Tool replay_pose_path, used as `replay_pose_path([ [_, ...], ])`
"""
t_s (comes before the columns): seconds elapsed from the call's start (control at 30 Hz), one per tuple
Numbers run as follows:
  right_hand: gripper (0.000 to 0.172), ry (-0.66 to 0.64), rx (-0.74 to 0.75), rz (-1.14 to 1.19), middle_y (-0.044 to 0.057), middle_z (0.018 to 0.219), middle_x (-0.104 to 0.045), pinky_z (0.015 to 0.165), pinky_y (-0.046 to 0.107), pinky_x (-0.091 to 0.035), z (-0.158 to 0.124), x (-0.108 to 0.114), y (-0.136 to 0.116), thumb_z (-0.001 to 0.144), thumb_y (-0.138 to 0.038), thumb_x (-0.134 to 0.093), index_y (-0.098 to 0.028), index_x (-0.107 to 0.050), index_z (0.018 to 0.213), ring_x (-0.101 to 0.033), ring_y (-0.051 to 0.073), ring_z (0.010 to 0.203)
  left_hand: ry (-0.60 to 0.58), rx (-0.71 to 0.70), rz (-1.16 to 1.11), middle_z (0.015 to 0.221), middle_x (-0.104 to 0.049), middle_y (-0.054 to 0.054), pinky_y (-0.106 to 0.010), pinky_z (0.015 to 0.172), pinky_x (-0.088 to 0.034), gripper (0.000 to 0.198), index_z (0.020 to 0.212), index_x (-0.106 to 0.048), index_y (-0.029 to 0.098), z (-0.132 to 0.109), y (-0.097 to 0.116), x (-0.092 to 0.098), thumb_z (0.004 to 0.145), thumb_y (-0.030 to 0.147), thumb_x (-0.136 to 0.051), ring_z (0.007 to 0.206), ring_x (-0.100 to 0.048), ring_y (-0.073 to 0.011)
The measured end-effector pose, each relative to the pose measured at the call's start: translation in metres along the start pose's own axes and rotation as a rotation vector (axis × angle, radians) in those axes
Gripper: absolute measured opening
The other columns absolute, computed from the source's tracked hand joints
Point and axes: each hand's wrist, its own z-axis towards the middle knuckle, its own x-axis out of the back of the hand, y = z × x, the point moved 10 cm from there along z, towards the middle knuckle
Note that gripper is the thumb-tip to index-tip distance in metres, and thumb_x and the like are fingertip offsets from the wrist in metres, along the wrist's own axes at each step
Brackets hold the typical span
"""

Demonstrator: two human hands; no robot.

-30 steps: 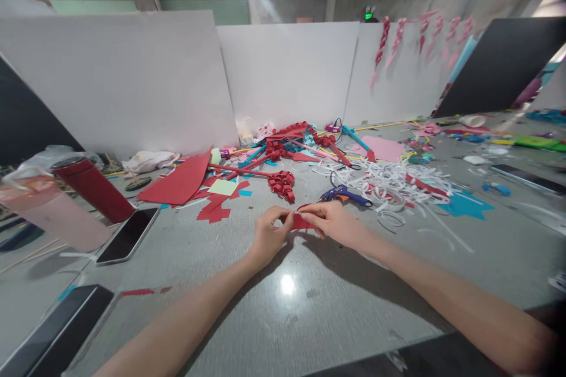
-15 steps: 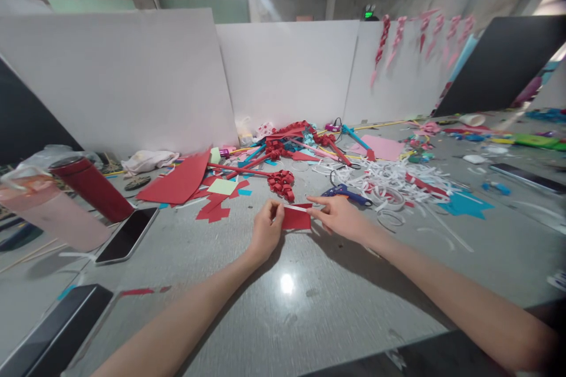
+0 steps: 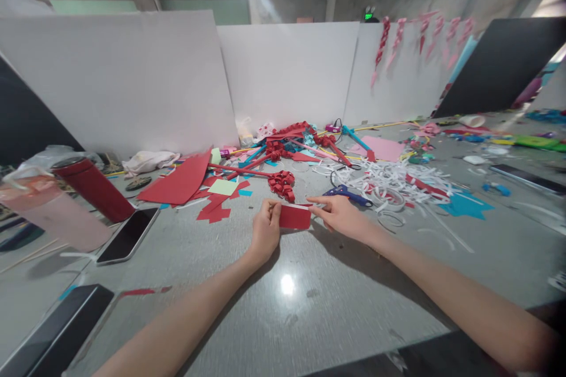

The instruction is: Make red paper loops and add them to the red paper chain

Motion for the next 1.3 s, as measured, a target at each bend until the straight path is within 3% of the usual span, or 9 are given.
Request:
replay_pose_path([
  [0.47, 0.05, -0.021, 0.012, 0.016, -0.003, 0.043, -0.055, 0.054, 0.026, -0.041, 0.003, -0.002, 0.004, 0.099, -0.046, -0.052, -0.013, -0.067, 0.134, -0.055, 0.016, 0.044, 0.036, -0.041, 0.05, 0.081, -0.064, -0.002, -0.026, 0.065, -0.043, 0.031, 0.093, -0.056, 0.019, 0.0, 0.003, 0.006, 0.104, 0.047, -0.045, 0.07, -0.058, -0.0157],
  [0.87, 0.042, 0.006, 0.034, 0.023, -0.004, 0.044, -0.051, 0.049, 0.024, -0.034, 0.003, -0.001, 0.004, 0.097, -0.049, -0.05, -0.016, -0.076, 0.104, -0.05, 0.014, 0.042, 0.061, -0.035, 0.065, 0.079, -0.063, -0.001, -0.025, 0.062, -0.041, 0.033, 0.093, -0.056, 0.019, 0.001, 0.001, 0.008, 0.103, 0.049, -0.046, 0.068, -0.057, -0.0155],
  [1.13, 0.039, 0.054, 0.102, -0.065, 0.003, 0.073, -0.071, 0.057, 0.025, -0.037, 0.002, 0.004, -0.006, 0.098, -0.044, -0.049, -0.017, -0.076, 0.096, -0.055, 0.014, 0.056, 0.037, 0.02, -0.044, 0.075, -0.062, 0.0, -0.024, 0.059, -0.043, 0.034, 0.092, -0.055, 0.02, -0.001, -0.001, 0.006, 0.1, 0.052, -0.047, 0.066, -0.058, -0.0152],
  [1.3, 0.035, 0.051, 0.172, -0.118, 0.005, 0.081, -0.075, 0.062, 0.026, -0.039, 0.0, 0.002, -0.015, 0.098, -0.039, -0.05, -0.017, -0.076, 0.091, -0.06, 0.016, 0.065, -0.021, -0.007, -0.066, 0.081, -0.067, -0.004, -0.025, 0.065, -0.048, 0.042, 0.086, -0.065, 0.019, -0.001, 0.005, 0.004, 0.102, 0.045, -0.036, 0.074, -0.061, -0.0168],
])
